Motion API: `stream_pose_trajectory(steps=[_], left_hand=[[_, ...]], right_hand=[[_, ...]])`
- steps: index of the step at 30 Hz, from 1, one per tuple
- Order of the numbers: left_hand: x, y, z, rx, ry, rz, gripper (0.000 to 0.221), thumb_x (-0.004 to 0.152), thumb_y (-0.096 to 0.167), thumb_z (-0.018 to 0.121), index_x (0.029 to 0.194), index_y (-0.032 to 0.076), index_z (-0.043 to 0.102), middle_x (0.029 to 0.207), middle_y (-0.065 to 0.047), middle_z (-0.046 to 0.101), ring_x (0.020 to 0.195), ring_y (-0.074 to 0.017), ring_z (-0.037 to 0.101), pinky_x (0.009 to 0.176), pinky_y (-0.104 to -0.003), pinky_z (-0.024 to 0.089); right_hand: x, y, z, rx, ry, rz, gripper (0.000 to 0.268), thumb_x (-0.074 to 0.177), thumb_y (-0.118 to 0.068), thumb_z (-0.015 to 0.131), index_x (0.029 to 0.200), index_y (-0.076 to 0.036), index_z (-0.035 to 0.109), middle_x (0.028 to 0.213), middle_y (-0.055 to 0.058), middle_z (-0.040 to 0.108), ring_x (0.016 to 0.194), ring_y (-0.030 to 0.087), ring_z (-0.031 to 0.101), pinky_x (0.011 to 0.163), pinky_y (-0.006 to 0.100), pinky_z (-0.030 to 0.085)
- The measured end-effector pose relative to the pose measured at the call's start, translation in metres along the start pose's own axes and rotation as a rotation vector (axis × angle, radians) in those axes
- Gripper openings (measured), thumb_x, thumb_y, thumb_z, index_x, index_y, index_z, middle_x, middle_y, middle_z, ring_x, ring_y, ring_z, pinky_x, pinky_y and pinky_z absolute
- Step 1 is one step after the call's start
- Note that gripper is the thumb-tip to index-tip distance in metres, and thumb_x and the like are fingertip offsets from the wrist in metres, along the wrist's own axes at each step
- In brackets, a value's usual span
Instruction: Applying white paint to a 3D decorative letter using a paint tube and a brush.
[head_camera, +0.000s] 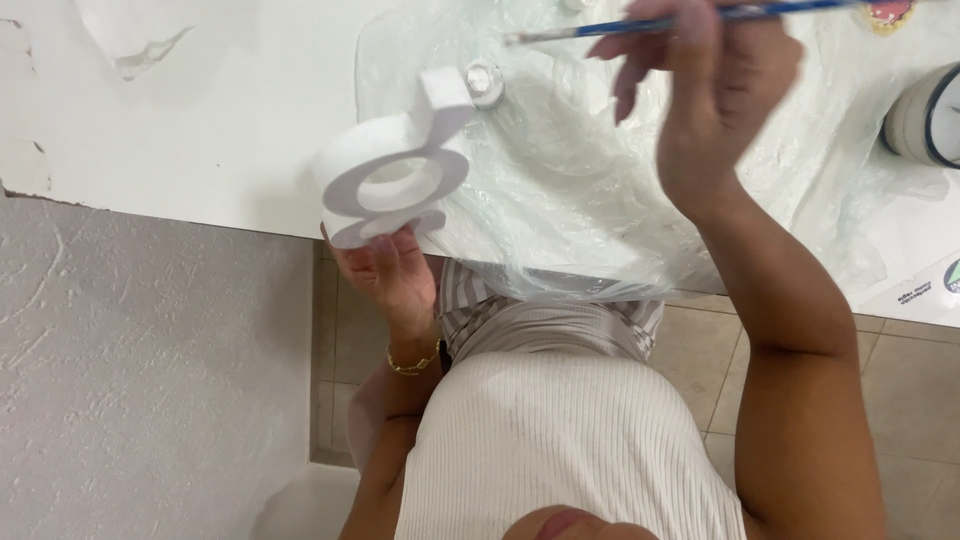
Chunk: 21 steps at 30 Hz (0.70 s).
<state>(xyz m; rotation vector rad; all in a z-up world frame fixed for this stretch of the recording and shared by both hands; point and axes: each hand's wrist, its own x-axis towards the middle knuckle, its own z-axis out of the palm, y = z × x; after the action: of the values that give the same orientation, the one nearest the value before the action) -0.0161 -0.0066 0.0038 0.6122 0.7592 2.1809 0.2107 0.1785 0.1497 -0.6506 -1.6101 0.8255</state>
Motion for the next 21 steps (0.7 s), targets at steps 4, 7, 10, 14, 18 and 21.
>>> stream_pose_trajectory(steps=[4,7,10,14,18,21], left_hand=[[-0.006,0.030,0.009,0.448,-0.124,0.045,0.053,0.097,-0.010,0.075,0.143,0.005,0.053,0.138,-0.007,0.062,0.128,-0.0243,0.064,0.101,-0.037,0.072],[0.000,0.045,0.053,0.739,-0.374,0.108,0.037,0.102,-0.010,0.074,0.132,0.004,0.058,0.124,-0.017,0.070,0.117,-0.0367,0.076,0.124,-0.061,0.061],[-0.003,0.031,0.053,0.758,-0.466,0.118,0.023,0.106,0.003,0.073,0.127,0.000,0.063,0.121,-0.019,0.074,0.116,-0.0404,0.076,0.120,-0.064,0.061],[-0.006,0.027,0.060,0.913,-0.507,0.180,0.018,0.110,0.002,0.069,0.126,-0.003,0.062,0.120,-0.021,0.071,0.115,-0.0395,0.073,0.116,-0.067,0.063],[-0.004,0.027,0.072,1.034,-0.498,0.203,0.023,0.102,-0.023,0.060,0.119,-0.009,0.063,0.114,-0.026,0.070,0.110,-0.0426,0.073,0.111,-0.067,0.066],[-0.003,0.023,0.069,1.048,-0.465,0.199,0.019,0.105,-0.015,0.061,0.120,-0.005,0.065,0.113,-0.022,0.072,0.109,-0.0390,0.074,0.106,-0.060,0.070]], right_hand=[[-0.011,-0.032,-0.031,0.058,0.173,0.055,0.034,0.127,-0.025,0.044,0.117,0.006,0.054,0.104,0.028,0.063,0.087,0.039,0.076,0.048,0.039,0.055],[-0.034,-0.044,-0.063,0.032,0.173,0.220,0.031,0.129,-0.030,0.042,0.127,0.001,0.047,0.110,0.022,0.054,0.087,0.032,0.065,0.053,0.039,0.053],[-0.067,-0.031,-0.089,0.138,0.098,0.378,0.022,0.128,-0.020,0.046,0.126,0.002,0.046,0.115,0.019,0.056,0.093,0.024,0.068,0.055,0.033,0.061],[-0.099,-0.020,-0.094,0.032,-0.069,0.388,0.019,0.124,-0.004,0.041,0.120,0.010,0.054,0.093,0.022,0.065,0.068,0.023,0.066,0.055,0.029,0.059],[-0.099,-0.024,-0.083,0.011,-0.084,0.398,0.026,0.125,-0.016,0.038,0.122,0.007,0.050,0.090,0.023,0.066,0.064,0.023,0.063,0.059,0.029,0.054],[-0.104,-0.011,-0.079,0.011,-0.110,0.369,0.022,0.126,-0.009,0.037,0.123,0.006,0.052,0.092,0.019,0.069,0.064,0.018,0.063,0.056,0.024,0.054]])
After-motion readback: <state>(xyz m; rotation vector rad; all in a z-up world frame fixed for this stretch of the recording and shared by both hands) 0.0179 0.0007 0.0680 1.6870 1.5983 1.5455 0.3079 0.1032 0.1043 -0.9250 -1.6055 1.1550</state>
